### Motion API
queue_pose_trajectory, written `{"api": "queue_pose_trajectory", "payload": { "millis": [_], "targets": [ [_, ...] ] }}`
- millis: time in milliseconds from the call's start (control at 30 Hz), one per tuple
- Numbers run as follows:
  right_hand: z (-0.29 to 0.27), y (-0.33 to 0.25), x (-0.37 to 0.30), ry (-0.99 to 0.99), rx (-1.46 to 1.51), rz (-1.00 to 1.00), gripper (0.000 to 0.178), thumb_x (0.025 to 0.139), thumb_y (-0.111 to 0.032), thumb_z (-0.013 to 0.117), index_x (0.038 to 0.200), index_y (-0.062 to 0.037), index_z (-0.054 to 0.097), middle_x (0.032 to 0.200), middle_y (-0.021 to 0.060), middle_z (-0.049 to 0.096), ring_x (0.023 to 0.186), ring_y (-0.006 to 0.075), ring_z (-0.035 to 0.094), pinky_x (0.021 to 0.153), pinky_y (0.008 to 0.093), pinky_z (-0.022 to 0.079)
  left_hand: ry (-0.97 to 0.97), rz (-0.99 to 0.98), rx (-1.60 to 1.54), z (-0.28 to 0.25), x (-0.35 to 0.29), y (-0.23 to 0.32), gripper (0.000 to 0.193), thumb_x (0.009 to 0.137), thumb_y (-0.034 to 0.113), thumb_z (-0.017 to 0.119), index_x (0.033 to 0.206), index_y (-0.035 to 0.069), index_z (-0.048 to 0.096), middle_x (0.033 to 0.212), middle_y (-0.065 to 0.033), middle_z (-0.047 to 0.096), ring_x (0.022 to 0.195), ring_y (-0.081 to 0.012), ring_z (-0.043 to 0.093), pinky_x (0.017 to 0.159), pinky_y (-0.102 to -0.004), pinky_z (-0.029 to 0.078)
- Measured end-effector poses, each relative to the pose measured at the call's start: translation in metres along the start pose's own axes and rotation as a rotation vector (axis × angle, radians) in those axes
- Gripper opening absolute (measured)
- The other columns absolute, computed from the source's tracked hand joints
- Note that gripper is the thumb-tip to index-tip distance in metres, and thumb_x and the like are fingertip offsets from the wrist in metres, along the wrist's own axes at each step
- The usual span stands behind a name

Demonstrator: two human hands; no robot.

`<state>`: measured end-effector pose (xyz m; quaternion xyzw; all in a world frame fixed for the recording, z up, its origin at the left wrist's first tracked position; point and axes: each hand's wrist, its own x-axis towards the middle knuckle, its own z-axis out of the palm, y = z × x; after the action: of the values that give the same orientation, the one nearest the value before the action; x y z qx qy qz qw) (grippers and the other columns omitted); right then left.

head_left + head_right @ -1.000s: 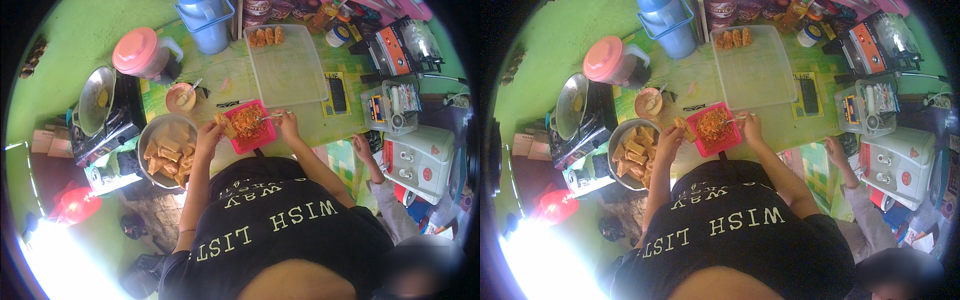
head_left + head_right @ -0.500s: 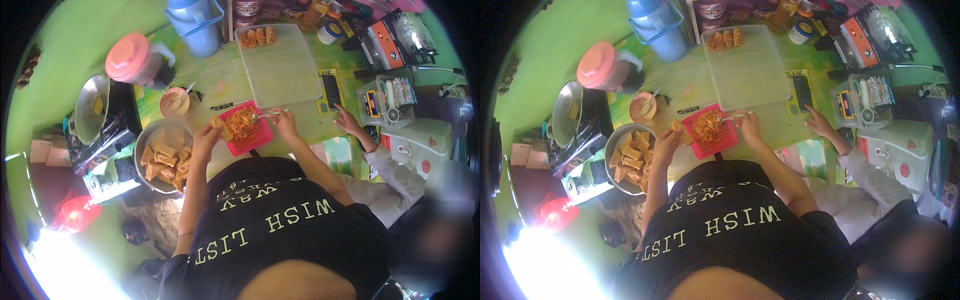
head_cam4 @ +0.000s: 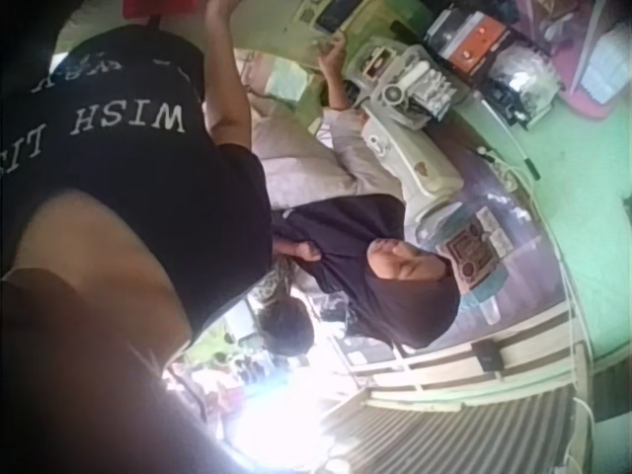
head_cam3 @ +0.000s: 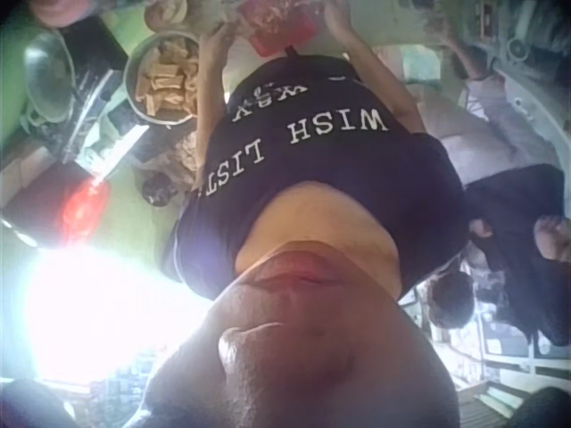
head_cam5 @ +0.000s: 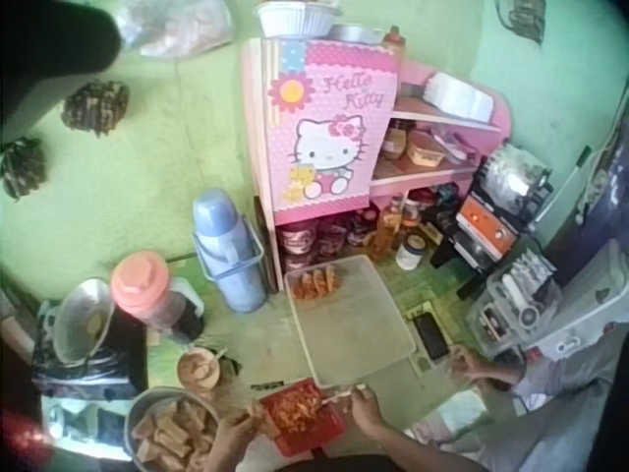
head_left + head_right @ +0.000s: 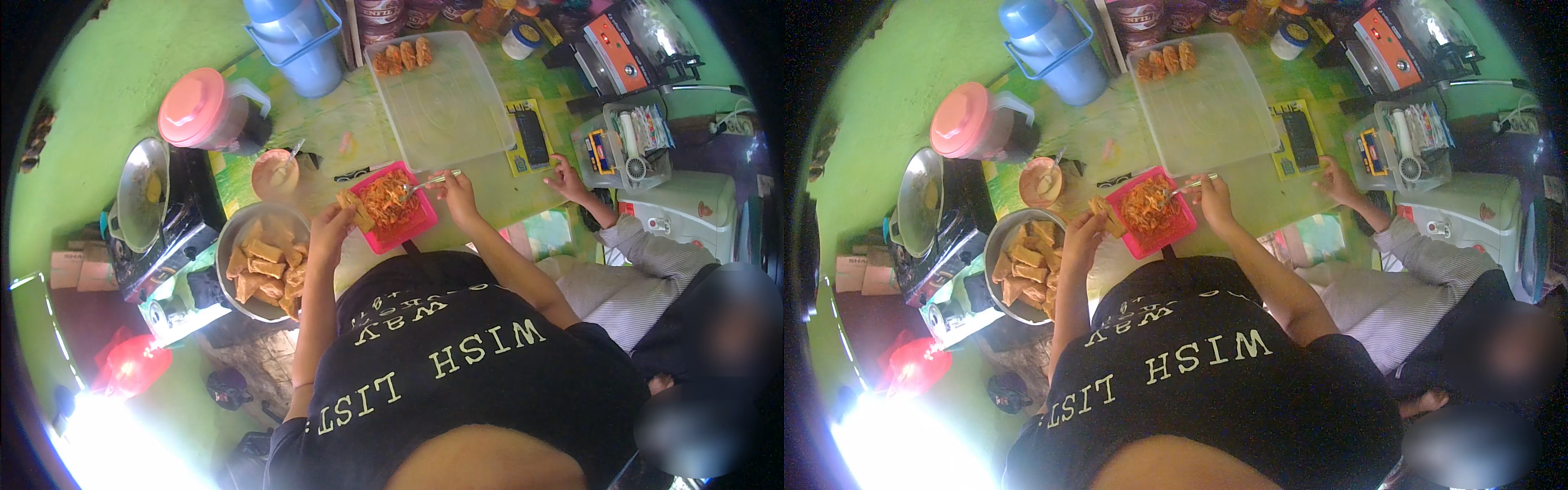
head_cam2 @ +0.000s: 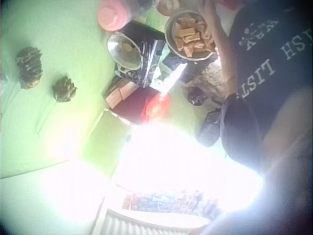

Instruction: The person repeatedly scoops shredded orange filling from a pink container and spreads it onto flatbread pieces held in the left hand. Each filled piece is placed into a clear plastic tray. The process continues with multiple flatbreads throughout the clip.

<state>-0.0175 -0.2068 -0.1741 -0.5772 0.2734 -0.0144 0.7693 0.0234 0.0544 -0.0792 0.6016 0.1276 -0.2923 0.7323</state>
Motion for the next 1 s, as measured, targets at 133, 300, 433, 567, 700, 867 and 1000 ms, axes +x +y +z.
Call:
{"api": "queue_pose_trajectory", "payload": {
  "millis": [133,300,433,567,700,867,1000],
  "targets": [
    [-0.003,0.004,0.001,0.006,-0.037,-0.016,0.026,0.096,-0.020,0.035,0.098,0.0013,0.049,0.096,0.0173,0.061,0.076,0.0191,0.063,0.055,0.0236,0.044,0.027,-0.015,-0.007,0.005,-0.002,0.001,0.026,0.083,0.018,0.059,0.097,-0.003,0.058,0.079,-0.0017,0.058,0.065,-0.0069,0.048,0.057,-0.0199,0.036],
    [0.000,0.001,0.000,-0.005,-0.009,-0.005,0.026,0.096,-0.020,0.034,0.099,0.0018,0.048,0.095,0.0175,0.061,0.076,0.0192,0.063,0.055,0.0239,0.044,0.025,-0.016,0.006,-0.001,0.002,-0.005,0.026,0.082,0.017,0.059,0.097,-0.003,0.058,0.080,-0.0019,0.058,0.067,-0.0071,0.049,0.058,-0.0199,0.037],
    [0.002,0.000,-0.001,-0.006,-0.015,-0.003,0.026,0.096,-0.019,0.034,0.098,0.0021,0.048,0.095,0.0176,0.060,0.076,0.0190,0.063,0.055,0.0238,0.044,0.024,-0.023,-0.017,0.002,-0.001,-0.003,0.025,0.082,0.017,0.060,0.097,-0.003,0.058,0.081,-0.0018,0.059,0.067,-0.0068,0.050,0.059,-0.0197,0.038],
    [0.003,-0.001,-0.001,-0.004,-0.016,0.003,0.026,0.096,-0.019,0.034,0.098,0.0021,0.048,0.095,0.0174,0.060,0.075,0.0187,0.063,0.055,0.0234,0.043,0.023,-0.021,-0.034,0.003,-0.001,-0.002,0.025,0.082,0.018,0.060,0.096,-0.003,0.058,0.080,-0.0016,0.059,0.067,-0.0067,0.050,0.058,-0.0192,0.038],
    [0.003,-0.001,0.000,-0.014,-0.002,0.011,0.025,0.096,-0.019,0.034,0.098,0.0020,0.049,0.094,0.0172,0.060,0.076,0.0186,0.063,0.055,0.0233,0.043,0.022,-0.025,-0.015,0.001,0.001,-0.004,0.024,0.082,0.018,0.060,0.095,-0.003,0.058,0.080,-0.0020,0.059,0.066,-0.0068,0.051,0.059,-0.0191,0.038],
    [0.004,-0.001,-0.001,-0.028,-0.014,0.003,0.025,0.095,-0.018,0.035,0.098,0.0016,0.049,0.094,0.0170,0.061,0.075,0.0185,0.063,0.055,0.0236,0.043,0.019,-0.009,-0.042,0.007,-0.001,0.000,0.024,0.082,0.018,0.060,0.095,-0.003,0.059,0.081,-0.0034,0.060,0.067,-0.0077,0.052,0.060,-0.0199,0.039],
    [0.009,-0.006,-0.002,-0.010,-0.010,0.011,0.025,0.095,-0.020,0.036,0.097,0.0011,0.049,0.094,0.0172,0.061,0.074,0.0185,0.063,0.055,0.0236,0.043,0.022,-0.012,0.007,0.003,0.003,-0.003,0.026,0.082,0.017,0.060,0.096,-0.004,0.060,0.081,-0.0048,0.061,0.069,-0.0087,0.053,0.061,-0.0212,0.040]
  ]
}}
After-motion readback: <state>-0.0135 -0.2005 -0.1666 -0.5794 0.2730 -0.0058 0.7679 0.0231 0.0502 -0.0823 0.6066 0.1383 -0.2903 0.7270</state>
